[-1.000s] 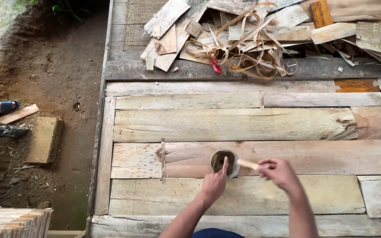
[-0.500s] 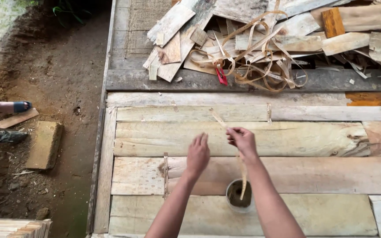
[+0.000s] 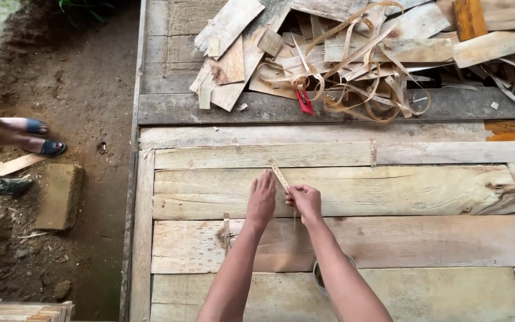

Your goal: The person repeatedly dips a thin wooden strip into a small container of dark granular material and rubs the strip along the surface of a wooden workbench. The person handles the strip and container by hand, moving along the bench surface and occasionally adjusting the strip's position.

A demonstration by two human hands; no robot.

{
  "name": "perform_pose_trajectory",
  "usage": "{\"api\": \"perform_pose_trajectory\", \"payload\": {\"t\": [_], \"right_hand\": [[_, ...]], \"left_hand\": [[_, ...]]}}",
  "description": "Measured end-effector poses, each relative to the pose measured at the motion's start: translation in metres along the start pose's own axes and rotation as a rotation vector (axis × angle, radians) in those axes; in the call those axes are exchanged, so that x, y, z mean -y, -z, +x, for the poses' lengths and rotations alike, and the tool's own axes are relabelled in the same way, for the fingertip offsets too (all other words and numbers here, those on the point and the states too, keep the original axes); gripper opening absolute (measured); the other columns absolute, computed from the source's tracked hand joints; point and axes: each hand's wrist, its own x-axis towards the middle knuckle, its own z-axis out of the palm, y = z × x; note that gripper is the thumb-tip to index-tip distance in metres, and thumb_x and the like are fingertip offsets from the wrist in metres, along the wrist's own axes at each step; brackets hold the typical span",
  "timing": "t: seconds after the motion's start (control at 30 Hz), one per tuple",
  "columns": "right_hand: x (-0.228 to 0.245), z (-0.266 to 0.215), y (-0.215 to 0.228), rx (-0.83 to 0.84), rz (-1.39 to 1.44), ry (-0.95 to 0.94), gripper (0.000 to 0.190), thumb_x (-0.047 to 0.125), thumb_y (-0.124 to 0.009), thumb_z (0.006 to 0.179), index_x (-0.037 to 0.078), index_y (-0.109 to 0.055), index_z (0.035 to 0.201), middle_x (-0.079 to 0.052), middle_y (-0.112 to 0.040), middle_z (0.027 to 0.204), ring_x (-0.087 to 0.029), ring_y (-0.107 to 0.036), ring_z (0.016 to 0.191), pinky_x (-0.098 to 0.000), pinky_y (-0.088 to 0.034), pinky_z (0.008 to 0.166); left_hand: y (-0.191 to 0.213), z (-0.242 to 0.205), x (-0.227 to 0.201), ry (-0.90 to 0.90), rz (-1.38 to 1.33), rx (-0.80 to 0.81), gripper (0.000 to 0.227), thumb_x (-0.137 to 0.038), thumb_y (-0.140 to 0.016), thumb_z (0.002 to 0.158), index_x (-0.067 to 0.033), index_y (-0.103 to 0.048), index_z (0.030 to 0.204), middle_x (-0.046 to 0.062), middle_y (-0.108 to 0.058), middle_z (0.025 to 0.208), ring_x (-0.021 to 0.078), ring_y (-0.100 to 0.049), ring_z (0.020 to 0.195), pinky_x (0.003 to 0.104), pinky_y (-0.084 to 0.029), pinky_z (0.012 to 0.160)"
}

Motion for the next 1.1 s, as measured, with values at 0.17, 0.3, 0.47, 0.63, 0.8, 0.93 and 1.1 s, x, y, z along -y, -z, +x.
{"api": "perform_pose_trajectory", "payload": {"t": [0.17, 0.3, 0.47, 0.63, 0.8, 0.93, 1.1], "right_hand": [[0.0, -0.011, 0.001, -0.048, 0.001, -0.007, 0.026, 0.011, -0.076, 0.082, -0.008, -0.073, 0.1, -0.023, -0.076, 0.089, -0.022, -0.075, 0.067, -0.0322, -0.067, 0.061], [0.0, -0.009, -0.001, -0.055, 0.012, -0.024, 0.027, 0.009, -0.075, 0.081, -0.009, -0.073, 0.101, -0.024, -0.076, 0.089, -0.022, -0.075, 0.066, -0.0312, -0.066, 0.06], [0.009, -0.015, 0.002, -0.075, -0.021, -0.034, 0.022, 0.008, -0.075, 0.078, -0.006, -0.076, 0.096, -0.022, -0.076, 0.084, -0.024, -0.076, 0.065, -0.0321, -0.067, 0.059], [0.026, -0.013, 0.009, 0.049, -0.429, -0.04, 0.027, 0.025, -0.07, 0.082, 0.007, -0.078, 0.101, -0.011, -0.076, 0.067, -0.017, -0.076, 0.057, -0.0237, -0.063, 0.058], [0.045, -0.016, 0.006, 0.103, -0.6, -0.01, 0.034, 0.03, -0.068, 0.083, 0.002, -0.078, 0.099, -0.014, -0.075, 0.064, -0.019, -0.075, 0.055, -0.0251, -0.061, 0.057], [0.053, -0.015, 0.003, 0.128, -0.724, 0.049, 0.03, 0.03, -0.067, 0.086, 0.003, -0.079, 0.081, -0.014, -0.072, 0.059, -0.023, -0.075, 0.055, -0.0304, -0.06, 0.057], [0.051, -0.008, 0.0, 0.139, -0.833, 0.074, 0.031, 0.028, -0.067, 0.089, 0.001, -0.077, 0.078, -0.016, -0.073, 0.063, -0.032, -0.076, 0.069, -0.0399, -0.061, 0.066]], "left_hand": [[0.018, 0.0, -0.001, 0.014, -0.025, 0.026, 0.056, -0.014, -0.037, 0.103, -0.0128, -0.031, 0.159, 0.008, -0.03, 0.165, 0.0201, -0.032, 0.152, 0.044, -0.025, 0.122], [0.018, 0.007, 0.009, -0.075, 0.049, -0.065, 0.067, -0.023, -0.046, 0.095, -0.0205, -0.032, 0.161, -0.003, -0.025, 0.169, 0.0177, -0.039, 0.143, 0.043, -0.031, 0.111], [0.011, 0.017, 0.019, -0.118, 0.097, -0.058, 0.073, -0.029, -0.047, 0.087, -0.0205, -0.037, 0.158, -0.006, -0.027, 0.168, 0.0173, -0.042, 0.136, 0.044, -0.035, 0.105], [0.027, 0.023, 0.025, -0.138, 0.175, 0.18, 0.069, -0.031, -0.039, 0.096, -0.0252, -0.026, 0.163, -0.008, -0.013, 0.172, 0.0172, -0.037, 0.138, 0.044, -0.034, 0.108], [0.043, 0.02, 0.026, -0.194, 0.234, 0.193, 0.066, -0.033, -0.039, 0.098, -0.0281, -0.025, 0.163, -0.007, -0.013, 0.171, 0.0184, -0.04, 0.134, 0.044, -0.036, 0.106], [0.043, 0.022, 0.029, -0.209, 0.234, 0.192, 0.064, -0.032, -0.037, 0.098, -0.0307, -0.027, 0.162, -0.007, -0.014, 0.171, 0.0191, -0.04, 0.134, 0.044, -0.037, 0.105], [0.036, 0.021, 0.032, -0.223, 0.252, 0.147, 0.063, -0.033, -0.039, 0.098, -0.0324, -0.03, 0.161, -0.007, -0.015, 0.17, 0.019, -0.043, 0.128, 0.043, -0.039, 0.102]]}}
